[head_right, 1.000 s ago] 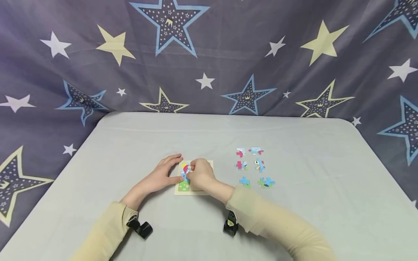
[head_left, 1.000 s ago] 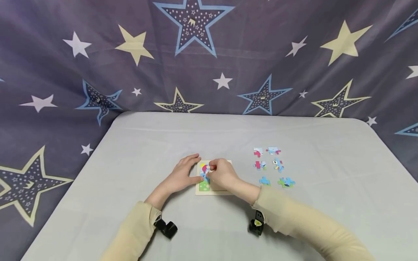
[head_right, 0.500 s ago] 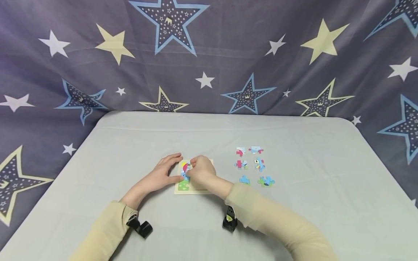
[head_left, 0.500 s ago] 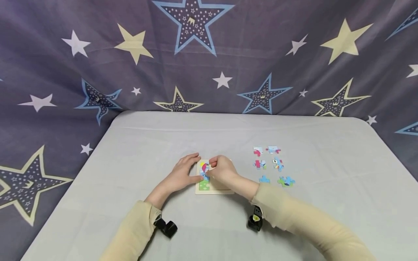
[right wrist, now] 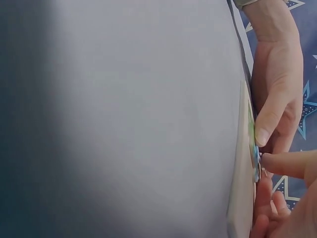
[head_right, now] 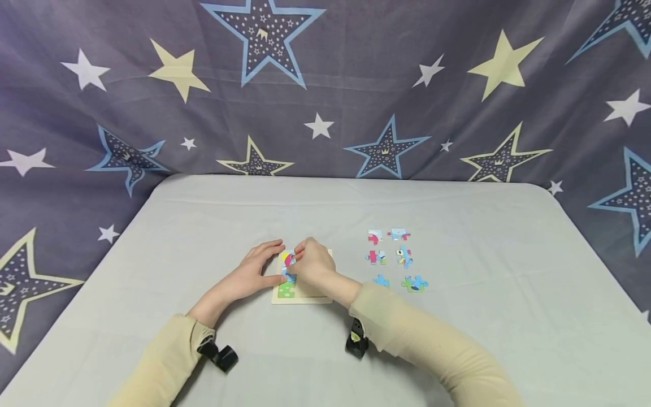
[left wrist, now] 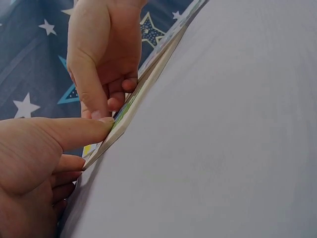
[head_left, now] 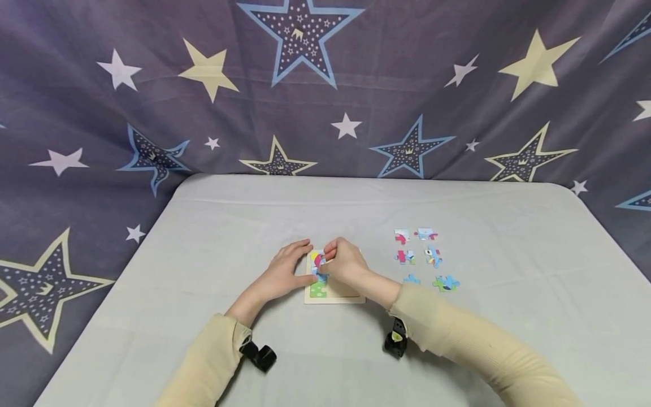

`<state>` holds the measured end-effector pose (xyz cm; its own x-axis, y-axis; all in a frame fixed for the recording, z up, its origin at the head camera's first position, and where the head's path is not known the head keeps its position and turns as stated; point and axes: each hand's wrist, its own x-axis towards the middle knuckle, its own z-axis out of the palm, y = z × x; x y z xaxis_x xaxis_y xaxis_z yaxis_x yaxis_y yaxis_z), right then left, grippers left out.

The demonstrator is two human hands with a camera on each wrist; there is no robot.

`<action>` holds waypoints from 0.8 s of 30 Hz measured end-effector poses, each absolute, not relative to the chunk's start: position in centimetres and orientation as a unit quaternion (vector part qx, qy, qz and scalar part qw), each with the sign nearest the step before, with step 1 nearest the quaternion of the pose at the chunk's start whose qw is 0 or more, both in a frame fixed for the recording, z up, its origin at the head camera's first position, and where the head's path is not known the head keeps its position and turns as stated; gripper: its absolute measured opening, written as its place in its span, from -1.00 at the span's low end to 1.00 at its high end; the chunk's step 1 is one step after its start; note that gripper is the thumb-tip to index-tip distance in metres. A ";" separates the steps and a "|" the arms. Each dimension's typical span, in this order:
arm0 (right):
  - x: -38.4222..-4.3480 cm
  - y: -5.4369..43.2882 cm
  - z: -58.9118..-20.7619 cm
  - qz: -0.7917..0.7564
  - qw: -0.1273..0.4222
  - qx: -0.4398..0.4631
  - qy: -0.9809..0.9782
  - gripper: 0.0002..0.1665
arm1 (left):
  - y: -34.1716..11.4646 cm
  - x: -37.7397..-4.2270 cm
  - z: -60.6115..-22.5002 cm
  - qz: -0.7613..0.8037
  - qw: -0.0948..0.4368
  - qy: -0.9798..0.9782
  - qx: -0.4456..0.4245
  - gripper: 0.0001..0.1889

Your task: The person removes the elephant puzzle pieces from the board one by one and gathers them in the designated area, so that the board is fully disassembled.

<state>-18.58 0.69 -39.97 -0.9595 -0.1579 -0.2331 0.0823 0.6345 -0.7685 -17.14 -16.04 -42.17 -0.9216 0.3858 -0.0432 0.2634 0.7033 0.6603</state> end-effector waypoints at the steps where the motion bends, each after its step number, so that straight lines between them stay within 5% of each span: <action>1: -18.6 0.7 -40.0 -0.430 0.140 -0.021 0.892 -0.64 | -16.0 -17.1 -42.1 0.342 0.088 0.918 0.178 -0.26; 24: -19.1 2.4 -39.8 -0.480 0.157 -0.060 0.861 -0.62 | -16.0 -17.3 -42.3 0.340 0.093 0.921 0.167 -0.25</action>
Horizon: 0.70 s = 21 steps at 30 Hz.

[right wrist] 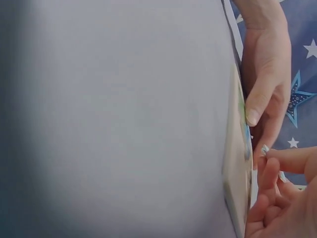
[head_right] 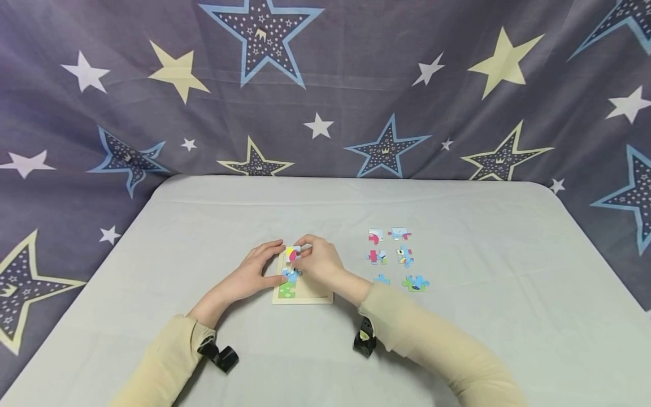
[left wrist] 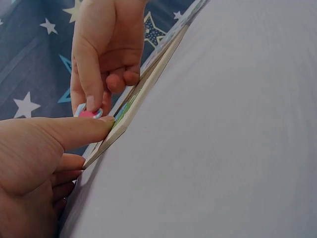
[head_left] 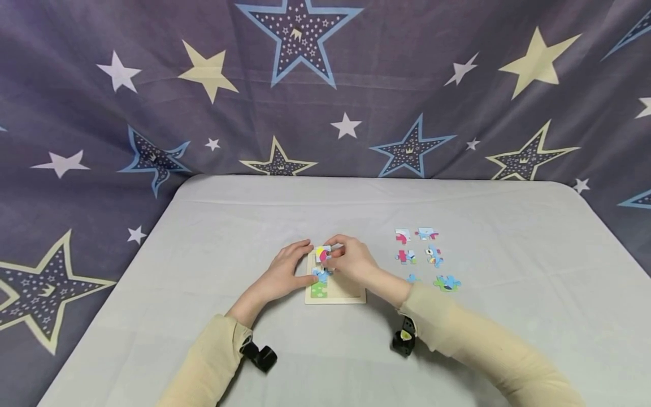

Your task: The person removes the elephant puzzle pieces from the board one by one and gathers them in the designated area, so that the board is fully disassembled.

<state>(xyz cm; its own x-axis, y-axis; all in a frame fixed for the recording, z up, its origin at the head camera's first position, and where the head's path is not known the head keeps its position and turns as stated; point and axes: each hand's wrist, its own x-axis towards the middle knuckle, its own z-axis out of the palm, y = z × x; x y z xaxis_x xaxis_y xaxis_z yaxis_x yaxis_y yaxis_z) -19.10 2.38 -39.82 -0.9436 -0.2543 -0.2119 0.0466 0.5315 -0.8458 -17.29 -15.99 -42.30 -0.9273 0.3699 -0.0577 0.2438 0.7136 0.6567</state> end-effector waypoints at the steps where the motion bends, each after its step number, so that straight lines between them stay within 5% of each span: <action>1: -19.1 2.6 -39.8 -0.481 0.155 -0.058 0.861 -0.63 | -16.0 -17.3 -42.3 0.340 0.092 0.921 0.166 -0.25; 14: -18.9 5.1 -39.3 -0.510 0.162 -0.021 0.844 -0.57 | -15.9 -17.2 -42.3 0.339 0.089 0.922 0.164 -0.25; 21: -19.1 6.8 -39.5 -0.525 0.144 -0.078 0.835 -0.57 | -15.9 -17.2 -42.4 0.337 0.089 0.923 0.164 -0.25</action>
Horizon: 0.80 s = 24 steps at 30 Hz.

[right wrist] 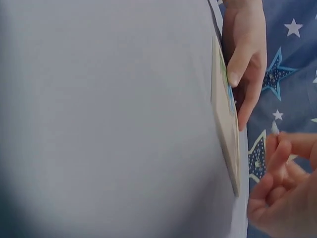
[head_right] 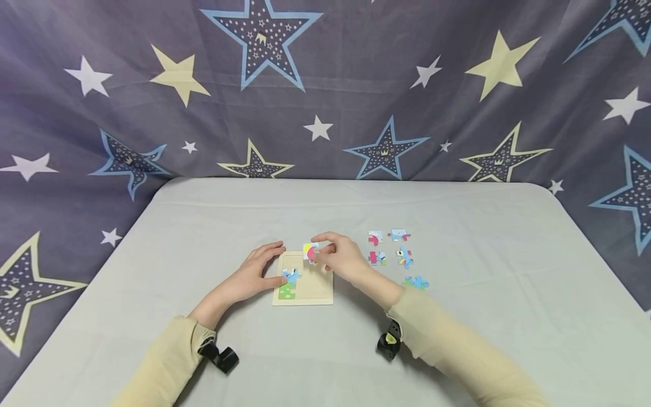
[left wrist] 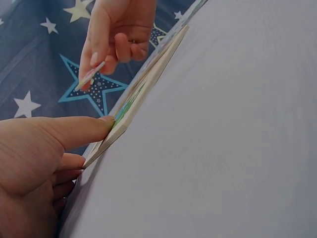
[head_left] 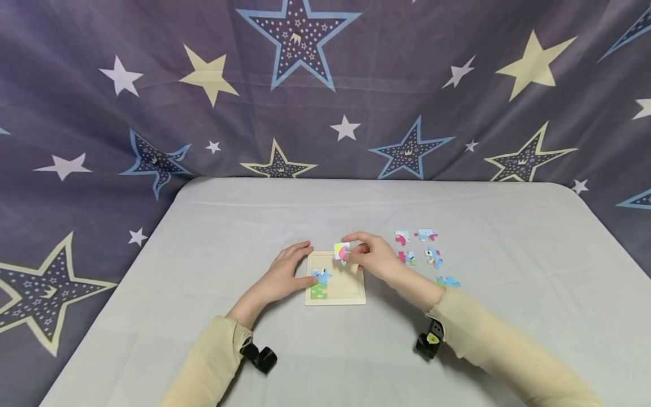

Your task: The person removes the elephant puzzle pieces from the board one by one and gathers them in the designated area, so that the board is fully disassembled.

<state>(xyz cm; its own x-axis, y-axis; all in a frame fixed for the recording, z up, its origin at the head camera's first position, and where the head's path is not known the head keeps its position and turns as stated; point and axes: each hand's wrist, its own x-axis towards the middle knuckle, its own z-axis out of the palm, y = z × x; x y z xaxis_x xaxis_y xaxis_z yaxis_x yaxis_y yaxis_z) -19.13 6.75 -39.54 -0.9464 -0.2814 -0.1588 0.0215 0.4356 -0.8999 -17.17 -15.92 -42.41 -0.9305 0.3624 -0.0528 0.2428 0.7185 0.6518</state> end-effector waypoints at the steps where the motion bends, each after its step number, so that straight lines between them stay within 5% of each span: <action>1: -19.1 7.0 -39.5 -0.526 0.142 -0.090 0.834 -0.57 | -15.9 -17.2 -42.4 0.338 0.088 0.923 0.164 -0.25; 24: -19.7 12.5 -39.4 -0.538 0.105 -0.147 0.823 -0.54 | -15.9 -16.9 -42.4 0.336 0.084 0.924 0.165 -0.25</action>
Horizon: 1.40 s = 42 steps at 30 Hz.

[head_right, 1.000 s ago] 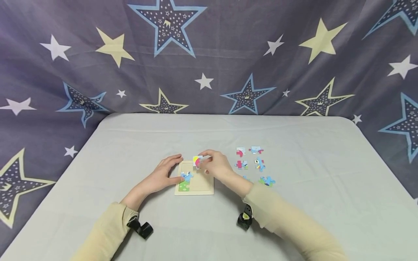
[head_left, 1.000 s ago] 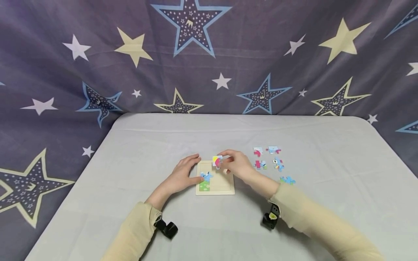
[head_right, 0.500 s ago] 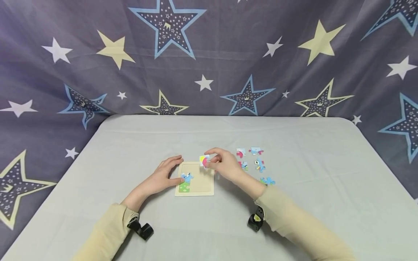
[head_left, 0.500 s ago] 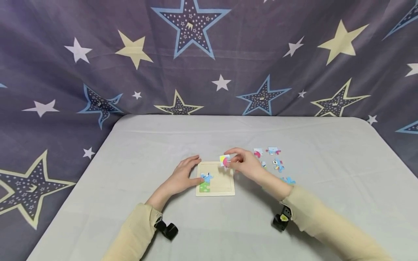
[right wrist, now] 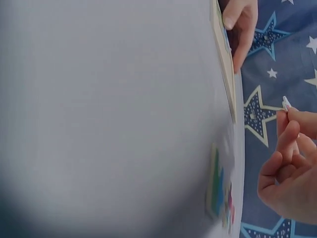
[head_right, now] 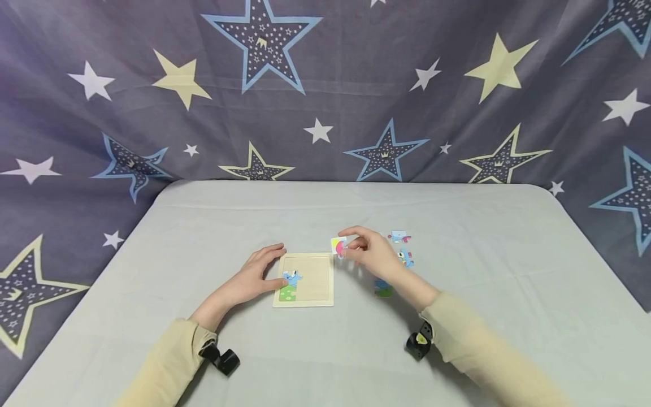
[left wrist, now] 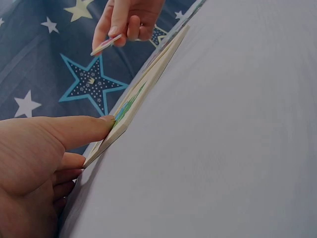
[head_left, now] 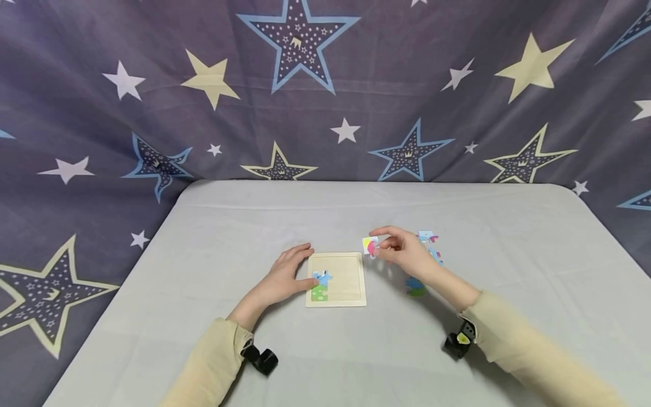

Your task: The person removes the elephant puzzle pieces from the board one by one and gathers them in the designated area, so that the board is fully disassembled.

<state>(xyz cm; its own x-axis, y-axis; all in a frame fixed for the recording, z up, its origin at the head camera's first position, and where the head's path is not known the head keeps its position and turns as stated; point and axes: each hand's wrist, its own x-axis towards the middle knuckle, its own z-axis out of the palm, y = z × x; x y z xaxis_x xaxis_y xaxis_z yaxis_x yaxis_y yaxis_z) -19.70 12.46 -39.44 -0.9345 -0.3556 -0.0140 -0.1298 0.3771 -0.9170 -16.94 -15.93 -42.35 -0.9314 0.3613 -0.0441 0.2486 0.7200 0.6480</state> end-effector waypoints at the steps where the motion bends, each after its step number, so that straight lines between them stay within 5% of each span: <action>1: -19.7 12.7 -39.4 -0.537 0.104 -0.146 0.824 -0.54 | -15.9 -16.9 -42.3 0.336 0.084 0.923 0.166 -0.25; 42: -21.1 22.5 -38.2 -0.476 0.002 -0.090 0.875 -0.56 | -15.9 -17.0 -42.8 0.328 0.076 0.926 0.172 -0.25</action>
<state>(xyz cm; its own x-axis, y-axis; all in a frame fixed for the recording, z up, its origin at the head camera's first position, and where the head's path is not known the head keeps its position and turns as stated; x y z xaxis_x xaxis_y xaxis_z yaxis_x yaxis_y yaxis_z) -21.14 22.53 -38.22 -0.9838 -0.1594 0.0818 -0.1552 0.5305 -0.8334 -17.04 -15.88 -42.82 -0.9292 0.3687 -0.0270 0.2692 0.7249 0.6341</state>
